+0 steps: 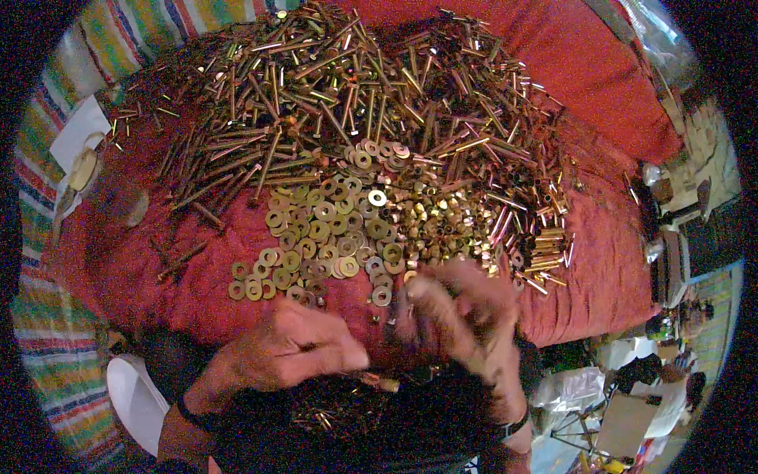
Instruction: The person sits on the floor and repeatedly picks up a brass-colored fastener and a matching washer, then slides the washer onto the fastener. They place the assembled pair onto a growing pile on the red cloth. The person handles each fastener and washer one at a time, maintaining a steady rhythm throughout the clip.
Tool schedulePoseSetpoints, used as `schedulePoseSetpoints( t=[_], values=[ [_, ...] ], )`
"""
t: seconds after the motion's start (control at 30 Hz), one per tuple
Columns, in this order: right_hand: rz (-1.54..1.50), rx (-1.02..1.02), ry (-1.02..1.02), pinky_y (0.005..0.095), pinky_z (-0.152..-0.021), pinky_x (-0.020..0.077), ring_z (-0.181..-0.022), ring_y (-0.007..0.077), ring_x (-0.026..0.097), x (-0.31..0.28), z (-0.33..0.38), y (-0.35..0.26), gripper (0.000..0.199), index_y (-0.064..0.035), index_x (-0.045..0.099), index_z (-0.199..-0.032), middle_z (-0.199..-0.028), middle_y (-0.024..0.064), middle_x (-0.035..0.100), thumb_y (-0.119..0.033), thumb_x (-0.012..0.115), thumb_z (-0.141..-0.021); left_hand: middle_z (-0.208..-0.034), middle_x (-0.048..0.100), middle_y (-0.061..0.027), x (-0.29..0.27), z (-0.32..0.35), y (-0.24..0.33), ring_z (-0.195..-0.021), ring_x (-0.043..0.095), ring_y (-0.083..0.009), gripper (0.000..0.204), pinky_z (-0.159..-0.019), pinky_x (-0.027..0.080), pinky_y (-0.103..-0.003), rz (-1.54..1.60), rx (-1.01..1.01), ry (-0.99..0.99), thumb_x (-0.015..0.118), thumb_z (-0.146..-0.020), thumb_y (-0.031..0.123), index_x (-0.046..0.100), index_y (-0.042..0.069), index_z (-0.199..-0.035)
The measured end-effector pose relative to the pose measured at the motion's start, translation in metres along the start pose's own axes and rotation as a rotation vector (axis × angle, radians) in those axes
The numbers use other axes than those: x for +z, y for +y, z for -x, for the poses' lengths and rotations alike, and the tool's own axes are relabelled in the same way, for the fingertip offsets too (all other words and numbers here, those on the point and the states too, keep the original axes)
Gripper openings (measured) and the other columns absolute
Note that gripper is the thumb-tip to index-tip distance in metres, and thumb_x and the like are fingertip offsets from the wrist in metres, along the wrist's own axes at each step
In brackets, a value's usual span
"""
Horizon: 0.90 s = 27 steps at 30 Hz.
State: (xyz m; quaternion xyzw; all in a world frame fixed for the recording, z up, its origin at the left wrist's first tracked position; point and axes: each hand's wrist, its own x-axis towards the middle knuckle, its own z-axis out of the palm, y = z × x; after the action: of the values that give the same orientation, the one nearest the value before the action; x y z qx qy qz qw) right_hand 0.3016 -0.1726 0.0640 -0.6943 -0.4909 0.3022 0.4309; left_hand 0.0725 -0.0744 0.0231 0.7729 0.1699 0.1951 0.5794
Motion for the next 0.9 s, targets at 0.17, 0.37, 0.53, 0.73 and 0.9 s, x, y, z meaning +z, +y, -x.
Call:
schedulePoseSetpoints(
  t=[0.17,0.37,0.53,0.73,0.9],
  values=[
    [0.419,-0.479,0.259,0.0302,-0.083,0.0539,-0.094,0.0187,0.068,-0.031,-0.072,0.036,0.018,-0.0005,0.073,-0.112,-0.106,0.0101,0.073,-0.002,0.069,-0.094,-0.098,0.072,-0.0140,-0.057,0.005,-0.016,-0.091,0.070,-0.0342,0.031,-0.082,0.056,-0.043,-0.848,0.057,0.571,0.063,-0.076,-0.003,0.074,0.004,-0.104],
    [0.999,-0.638,0.176,0.0417,-0.093,0.0557,-0.110,0.0356,0.065,-0.047,-0.123,0.080,0.034,-0.0081,0.074,-0.115,-0.118,0.0111,0.072,-0.006,0.072,-0.081,-0.114,0.068,-0.0119,-0.082,0.011,-0.049,-0.111,0.064,-0.0367,0.040,-0.096,0.053,-0.045,-1.148,-0.104,0.678,0.057,-0.074,-0.009,0.072,0.005,-0.108],
    [1.187,-0.624,0.172,0.0433,-0.094,0.0558,-0.112,0.0378,0.063,-0.045,-0.131,0.079,0.040,-0.0107,0.075,-0.113,-0.115,0.0109,0.072,-0.010,0.075,-0.074,-0.117,0.067,-0.0146,-0.085,0.014,-0.065,-0.114,0.062,-0.0380,0.039,-0.099,0.052,-0.045,-1.138,-0.135,0.674,0.057,-0.075,-0.010,0.071,0.003,-0.109],
    [0.576,-0.687,0.376,0.0384,-0.085,0.0549,-0.099,0.0322,0.066,-0.036,-0.124,0.077,0.032,-0.0029,0.071,-0.110,-0.108,0.0131,0.071,-0.004,0.067,-0.078,-0.116,0.069,-0.0161,-0.095,0.012,-0.070,-0.109,0.065,-0.0374,0.030,-0.098,0.052,-0.045,-1.133,-0.052,0.820,0.060,-0.081,-0.007,0.071,0.002,-0.108],
    [-0.146,-0.452,0.195,0.0297,-0.072,0.0504,-0.080,0.0198,0.062,-0.011,-0.083,0.055,0.021,0.0024,0.065,-0.102,-0.094,0.0109,0.065,-0.007,0.055,-0.085,-0.103,0.074,-0.0108,-0.090,0.008,-0.042,-0.092,0.071,-0.0273,0.017,-0.087,0.055,-0.037,-1.074,0.094,1.054,0.066,-0.090,-0.003,0.067,0.000,-0.107]
  ],
)
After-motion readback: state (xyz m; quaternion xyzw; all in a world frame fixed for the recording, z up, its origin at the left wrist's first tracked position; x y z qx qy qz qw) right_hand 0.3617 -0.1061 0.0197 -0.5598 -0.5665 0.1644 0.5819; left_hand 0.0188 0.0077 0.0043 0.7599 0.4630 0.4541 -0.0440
